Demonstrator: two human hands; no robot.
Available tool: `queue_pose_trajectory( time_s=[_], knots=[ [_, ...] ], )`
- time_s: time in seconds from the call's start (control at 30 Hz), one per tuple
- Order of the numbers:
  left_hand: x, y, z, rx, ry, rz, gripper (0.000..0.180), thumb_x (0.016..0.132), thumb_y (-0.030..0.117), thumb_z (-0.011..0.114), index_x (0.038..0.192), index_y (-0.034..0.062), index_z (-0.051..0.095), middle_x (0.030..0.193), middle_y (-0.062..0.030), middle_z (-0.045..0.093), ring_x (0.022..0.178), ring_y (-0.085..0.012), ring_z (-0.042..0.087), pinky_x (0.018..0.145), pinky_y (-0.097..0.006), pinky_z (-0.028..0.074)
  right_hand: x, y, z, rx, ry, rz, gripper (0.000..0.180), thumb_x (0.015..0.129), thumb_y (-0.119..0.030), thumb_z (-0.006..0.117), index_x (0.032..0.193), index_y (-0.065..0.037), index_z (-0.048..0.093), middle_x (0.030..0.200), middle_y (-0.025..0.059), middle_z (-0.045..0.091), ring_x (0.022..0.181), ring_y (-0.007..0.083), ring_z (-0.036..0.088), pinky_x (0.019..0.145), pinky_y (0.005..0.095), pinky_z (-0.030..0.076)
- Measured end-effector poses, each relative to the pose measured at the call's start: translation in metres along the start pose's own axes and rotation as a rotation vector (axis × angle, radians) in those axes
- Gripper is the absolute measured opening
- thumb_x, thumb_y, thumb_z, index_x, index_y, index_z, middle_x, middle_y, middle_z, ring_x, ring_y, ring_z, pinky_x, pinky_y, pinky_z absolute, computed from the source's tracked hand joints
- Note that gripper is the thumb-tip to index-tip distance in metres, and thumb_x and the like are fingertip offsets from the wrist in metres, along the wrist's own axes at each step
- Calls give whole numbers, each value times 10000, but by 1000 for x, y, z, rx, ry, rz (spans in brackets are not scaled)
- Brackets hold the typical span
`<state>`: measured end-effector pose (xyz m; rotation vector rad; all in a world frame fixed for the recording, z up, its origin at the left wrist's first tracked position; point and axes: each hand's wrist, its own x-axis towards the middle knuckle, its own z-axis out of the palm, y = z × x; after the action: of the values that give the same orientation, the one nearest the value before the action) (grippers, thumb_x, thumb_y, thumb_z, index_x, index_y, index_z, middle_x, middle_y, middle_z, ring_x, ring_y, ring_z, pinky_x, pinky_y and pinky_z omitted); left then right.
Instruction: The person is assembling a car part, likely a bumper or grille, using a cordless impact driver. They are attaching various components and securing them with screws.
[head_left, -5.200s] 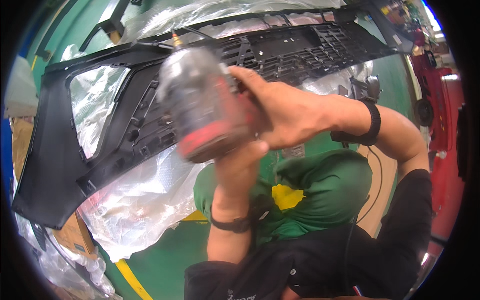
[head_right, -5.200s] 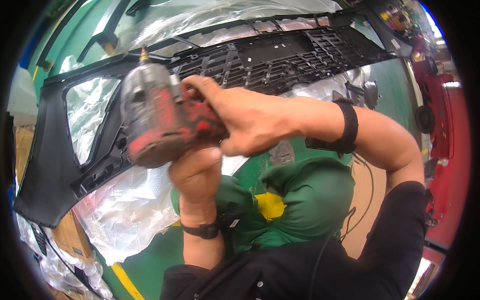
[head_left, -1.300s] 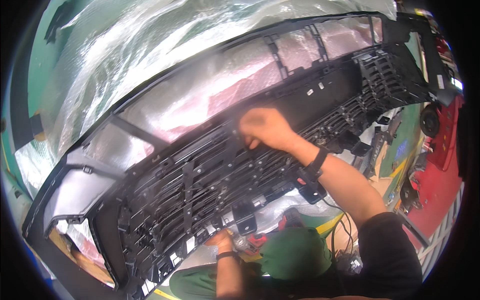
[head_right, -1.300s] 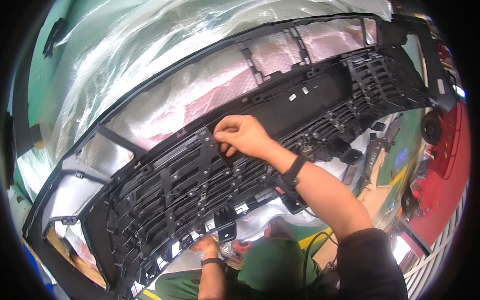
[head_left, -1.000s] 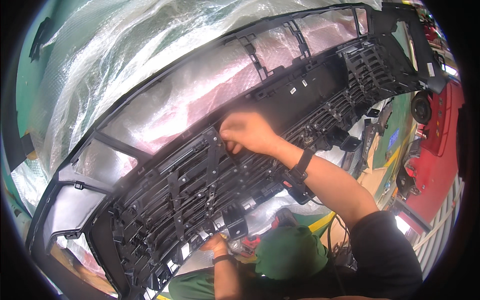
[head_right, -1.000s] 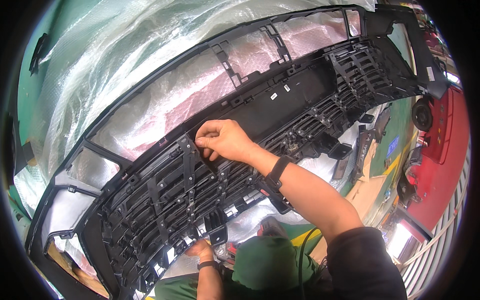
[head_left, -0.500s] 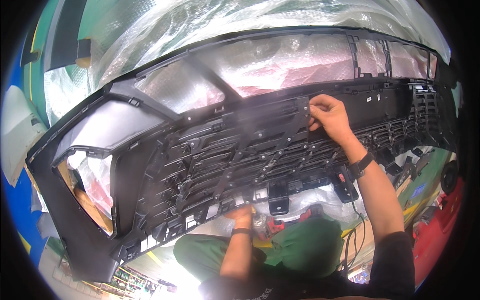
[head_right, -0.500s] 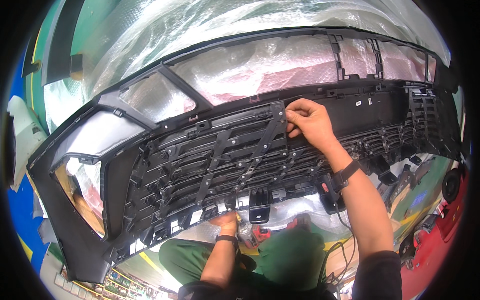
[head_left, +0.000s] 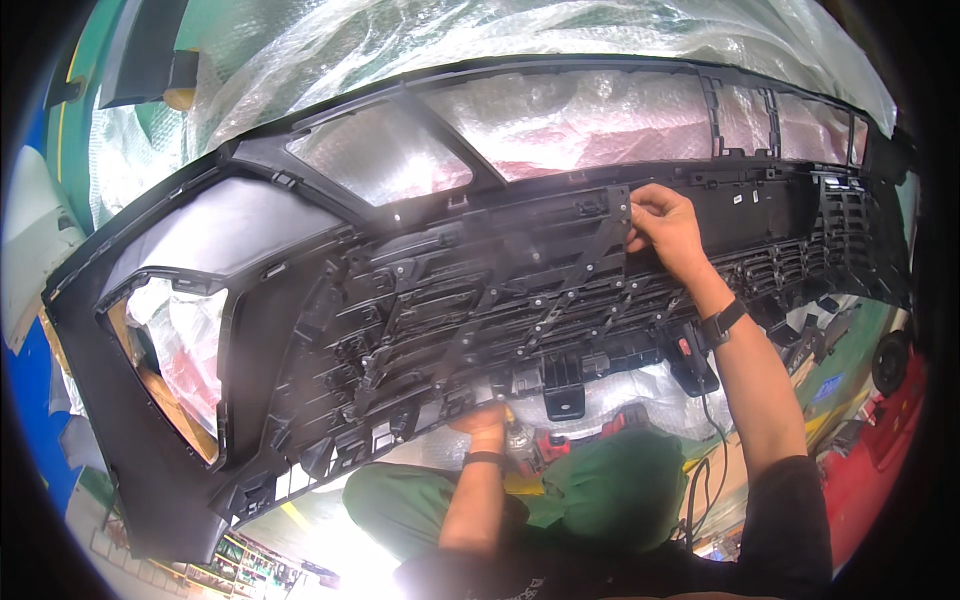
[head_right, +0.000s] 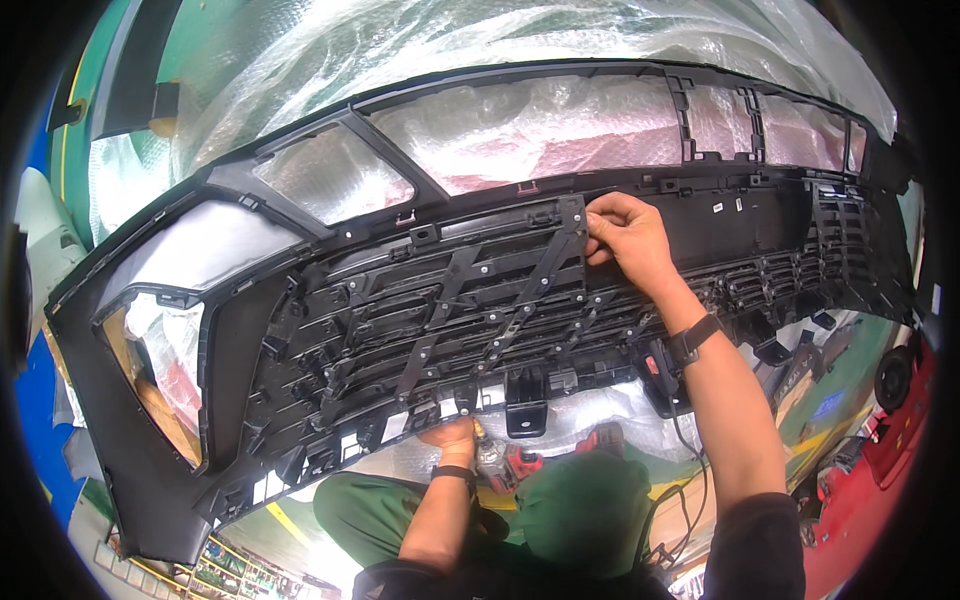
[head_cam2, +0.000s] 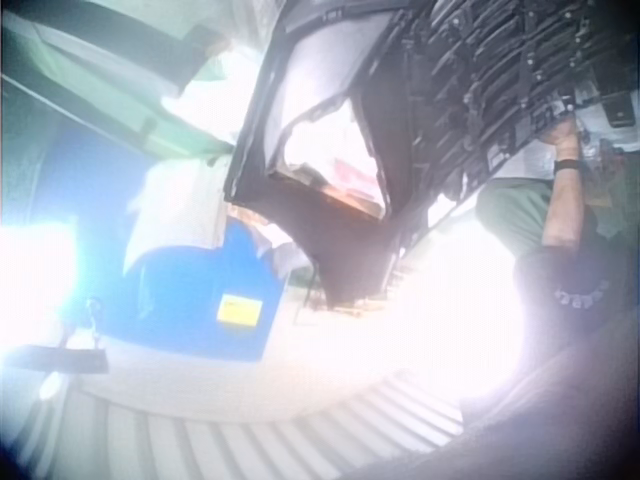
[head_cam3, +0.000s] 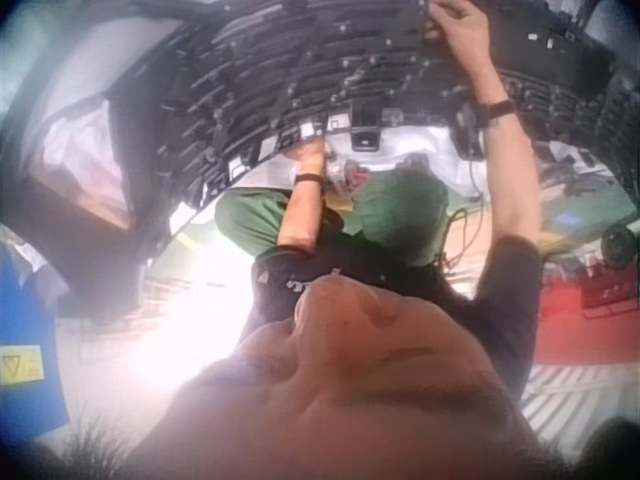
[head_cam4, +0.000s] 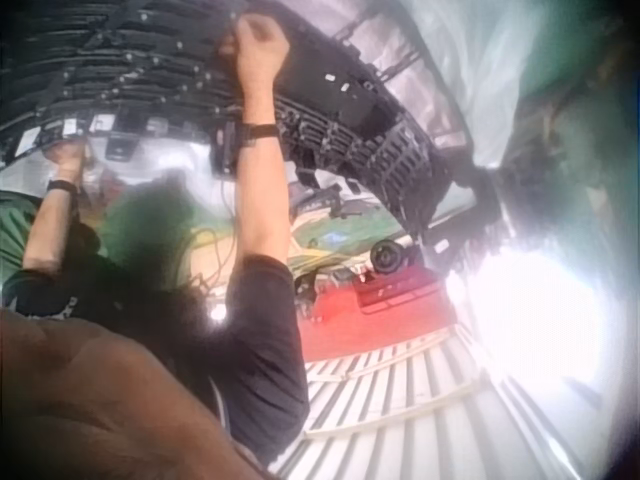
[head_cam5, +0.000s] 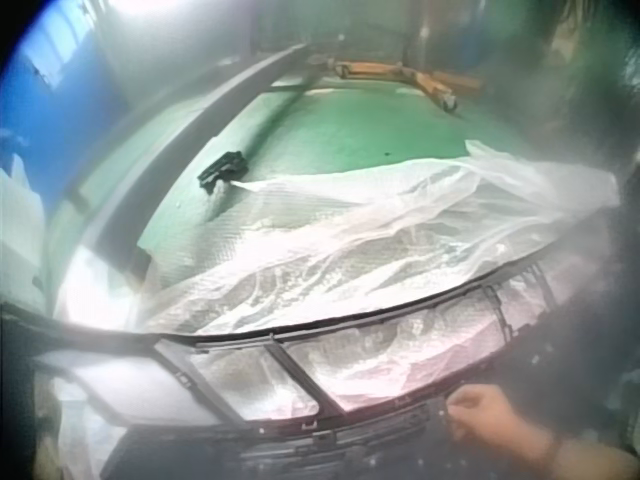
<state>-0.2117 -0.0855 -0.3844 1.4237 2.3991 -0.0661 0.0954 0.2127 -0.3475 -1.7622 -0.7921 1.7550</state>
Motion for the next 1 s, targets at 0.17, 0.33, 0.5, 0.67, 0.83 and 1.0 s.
queue_pose_trajectory(
  time_s=[0.17,0.33,0.5,0.67,0.83,1.0],
  knots=[
    [-8,-8,7,80,-110,-67,610,803,607,693,1220,164,725,1261,-38,713,1163,-287,655,999,-416,512,-1,-4,2,-16,11,14,168,1000,-138,718,1063,15,697,824,60,725,704,100,681,594,253,596],
    [-4,-3,2,-25,18,15,463,808,505,717,1080,134,769,1079,-82,767,964,-346,714,840,-457,566,2,1,2,-21,29,11,139,1003,-116,703,1054,13,696,807,50,712,679,97,673,579,239,585],
    [-4,-2,-4,7,-33,-3,451,777,447,740,1100,133,766,1098,-90,764,993,-348,711,879,-463,558,-1,2,4,-55,40,-21,140,1009,-135,693,1052,-2,687,813,36,707,675,81,666,569,222,567],
    [-9,-5,1,-150,10,-62,458,734,385,772,1107,121,762,1112,-107,755,1028,-370,701,905,-478,547,0,4,4,-57,31,-41,167,1007,-175,707,1056,-16,688,805,20,705,663,68,653,561,210,537],
    [-14,-9,7,-87,0,-79,566,634,469,817,1119,182,764,1146,-5,772,1066,-236,724,966,-373,547,1,4,1,-63,18,-43,153,1005,-128,699,1072,9,688,837,46,724,684,81,673,577,215,567],
    [-7,0,-4,-138,121,48,445,750,366,775,1125,128,757,1136,-110,749,1032,-376,698,909,-486,546,1,3,1,-64,27,-36,151,1006,-125,696,1074,10,689,834,44,721,681,79,670,579,216,568]
  ],
)
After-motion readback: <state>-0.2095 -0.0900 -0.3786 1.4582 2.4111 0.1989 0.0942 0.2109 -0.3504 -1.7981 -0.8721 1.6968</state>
